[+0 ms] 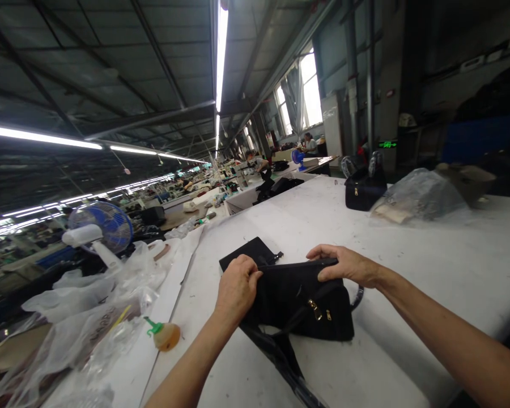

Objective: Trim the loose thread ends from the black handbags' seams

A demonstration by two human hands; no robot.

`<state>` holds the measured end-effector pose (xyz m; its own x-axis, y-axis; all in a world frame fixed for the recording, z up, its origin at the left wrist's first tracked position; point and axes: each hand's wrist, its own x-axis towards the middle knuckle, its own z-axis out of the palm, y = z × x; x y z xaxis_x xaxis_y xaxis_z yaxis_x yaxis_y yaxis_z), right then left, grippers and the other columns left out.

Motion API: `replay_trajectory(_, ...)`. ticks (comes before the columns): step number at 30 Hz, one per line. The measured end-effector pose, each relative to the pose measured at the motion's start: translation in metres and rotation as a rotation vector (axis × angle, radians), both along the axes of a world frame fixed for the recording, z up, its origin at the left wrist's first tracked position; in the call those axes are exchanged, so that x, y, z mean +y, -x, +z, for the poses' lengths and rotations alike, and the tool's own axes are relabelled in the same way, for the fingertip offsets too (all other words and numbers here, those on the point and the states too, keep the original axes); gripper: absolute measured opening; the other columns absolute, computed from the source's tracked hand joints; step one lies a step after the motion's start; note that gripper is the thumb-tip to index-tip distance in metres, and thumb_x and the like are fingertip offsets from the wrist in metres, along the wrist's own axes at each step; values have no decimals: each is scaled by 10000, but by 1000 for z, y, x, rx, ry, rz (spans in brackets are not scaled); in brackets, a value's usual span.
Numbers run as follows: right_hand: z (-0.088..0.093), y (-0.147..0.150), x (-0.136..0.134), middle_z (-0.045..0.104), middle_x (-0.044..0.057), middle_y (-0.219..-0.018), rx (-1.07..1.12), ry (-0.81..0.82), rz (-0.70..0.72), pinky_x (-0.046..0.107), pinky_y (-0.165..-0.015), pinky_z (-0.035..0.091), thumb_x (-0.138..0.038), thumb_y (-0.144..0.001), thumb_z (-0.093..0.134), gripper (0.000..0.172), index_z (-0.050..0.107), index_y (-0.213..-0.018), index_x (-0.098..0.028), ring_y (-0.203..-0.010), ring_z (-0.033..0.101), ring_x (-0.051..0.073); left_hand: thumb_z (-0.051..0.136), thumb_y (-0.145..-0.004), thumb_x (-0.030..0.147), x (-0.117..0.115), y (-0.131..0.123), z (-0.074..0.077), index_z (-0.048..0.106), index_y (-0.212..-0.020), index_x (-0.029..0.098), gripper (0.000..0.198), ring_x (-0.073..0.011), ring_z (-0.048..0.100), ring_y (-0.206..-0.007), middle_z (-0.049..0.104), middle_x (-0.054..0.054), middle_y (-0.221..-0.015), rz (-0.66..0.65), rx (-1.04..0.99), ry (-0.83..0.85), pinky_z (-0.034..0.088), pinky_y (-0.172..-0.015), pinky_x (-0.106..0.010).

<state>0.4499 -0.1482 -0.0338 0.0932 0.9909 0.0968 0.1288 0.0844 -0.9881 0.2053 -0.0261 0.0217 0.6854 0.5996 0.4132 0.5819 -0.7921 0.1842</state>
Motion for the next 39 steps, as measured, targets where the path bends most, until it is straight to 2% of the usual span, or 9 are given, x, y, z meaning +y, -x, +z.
replay_trajectory(6, 4, -5, 2, 616, 3, -887, -53, 24, 104, 247, -700, 436, -260, -634, 701, 412, 591, -1024, -185, -813, 557, 145, 565, -770, 155, 3, -1, -3, 506, -636, 183, 149, -147, 550, -780, 590, 0, -826, 24, -22, 38, 414, -742, -277)
replay_trajectory(11, 4, -7, 0, 614, -12, -795, -58, 37, 69, 224, -622, 409, -268, -644, 697, 325, 599, -941, -182, -719, 544, 122, 578, -756, 149, 7, -1, -6, 523, -632, 182, 140, -151, 551, -789, 606, -2, -835, 24, -70, 75, 418, -765, -287)
replay_trajectory(17, -16, -2, -13, 643, 19, -837, 73, 17, -35, 246, -619, 429, -336, -668, 671, 331, 625, -951, -172, -729, 562, 139, 547, -790, 155, 3, 15, -4, 556, -666, 186, 128, -194, 492, -970, 582, -40, -1003, -122, -72, 10, 407, -877, -346)
replay_trajectory(21, -32, 0, -10, 638, 9, -759, 42, -77, -249, 272, -657, 436, -392, -707, 655, 288, 652, -887, -166, -695, 553, 134, 551, -785, 143, -9, 16, 2, 575, -658, 190, 137, -212, 458, -973, 550, -45, -1012, -151, -2, -88, 385, -877, -389)
replay_trajectory(24, -38, -2, -2, 633, 2, -732, 47, -110, -341, 271, -645, 439, -405, -696, 665, 296, 657, -874, -168, -670, 546, 130, 575, -771, 140, -18, 11, 7, 580, -659, 191, 123, -204, 463, -945, 550, -34, -978, -224, 76, -79, 365, -864, -391)
replay_trajectory(28, -46, -4, 2, 626, 3, -720, 74, -119, -367, 272, -629, 450, -411, -695, 663, 320, 639, -896, -163, -651, 550, 130, 540, -798, 147, -23, 9, 10, 561, -687, 192, 121, -181, 499, -899, 585, -21, -909, -431, 227, 26, 353, -858, -370)
replay_trajectory(30, -52, -5, 1, 627, 3, -734, 59, -134, -326, 282, -669, 458, -404, -701, 657, 319, 630, -906, -162, -680, 559, 136, 515, -788, 125, -23, 9, 9, 534, -713, 190, 102, -174, 517, -878, 602, -17, -884, -471, 248, 57, 351, -869, -366)
replay_trajectory(35, -58, -5, -1, 625, 2, -747, 11, -152, -282, 291, -725, 447, -389, -741, 613, 251, 629, -855, -165, -720, 553, 140, 452, -716, 53, -21, 8, 3, 505, -807, 207, 187, -163, 535, -813, 611, -1, -811, -299, 140, 113, 395, -773, -312)
replay_trajectory(39, -52, -1, -3, 602, -11, -702, -49, -172, -311, 280, -687, 434, -385, -744, 609, 225, 625, -818, -173, -687, 535, 136, 569, -760, 238, -21, 5, 4, 508, -968, 223, 217, -163, 550, -789, 623, 6, -835, -242, 91, 128, 405, -724, -293)
